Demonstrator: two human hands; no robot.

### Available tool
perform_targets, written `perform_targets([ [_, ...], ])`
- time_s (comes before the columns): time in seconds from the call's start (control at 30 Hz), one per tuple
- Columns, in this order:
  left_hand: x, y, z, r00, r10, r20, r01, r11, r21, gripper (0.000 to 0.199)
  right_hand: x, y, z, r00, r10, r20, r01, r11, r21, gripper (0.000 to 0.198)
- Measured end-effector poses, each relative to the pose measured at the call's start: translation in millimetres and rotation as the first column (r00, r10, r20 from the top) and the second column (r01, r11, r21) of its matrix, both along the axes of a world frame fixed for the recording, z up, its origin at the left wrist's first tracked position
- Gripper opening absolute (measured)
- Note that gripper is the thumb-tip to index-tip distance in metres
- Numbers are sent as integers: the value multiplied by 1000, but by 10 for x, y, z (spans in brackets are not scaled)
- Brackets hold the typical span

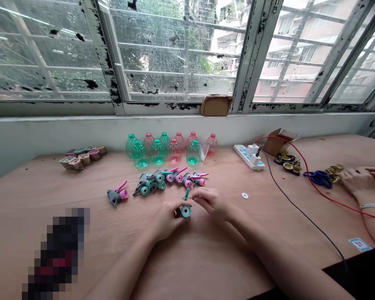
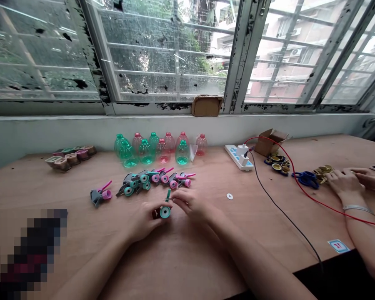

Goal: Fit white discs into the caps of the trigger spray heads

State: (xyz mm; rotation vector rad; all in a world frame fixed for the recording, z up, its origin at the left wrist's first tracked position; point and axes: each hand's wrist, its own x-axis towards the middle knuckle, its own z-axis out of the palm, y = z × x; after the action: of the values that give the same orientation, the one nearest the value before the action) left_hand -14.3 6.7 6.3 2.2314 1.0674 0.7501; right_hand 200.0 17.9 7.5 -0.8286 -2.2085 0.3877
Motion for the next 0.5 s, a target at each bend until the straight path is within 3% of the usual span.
perform_targets([
  [0.13,1,19,-5,1000,11,-10,-11,999,-52,35,108,-163,138,951,-141,274,106,985,137,29],
  [0.3,30,45,-43,999,-7,-35,8,999,36,38,59,-364,213,757,-349,553,198,928,315,28],
  [0.5,46,79,-98,995,-45,-92,55,992,109,40,-64,-448,349,669,-335,664,116,929,352,20],
])
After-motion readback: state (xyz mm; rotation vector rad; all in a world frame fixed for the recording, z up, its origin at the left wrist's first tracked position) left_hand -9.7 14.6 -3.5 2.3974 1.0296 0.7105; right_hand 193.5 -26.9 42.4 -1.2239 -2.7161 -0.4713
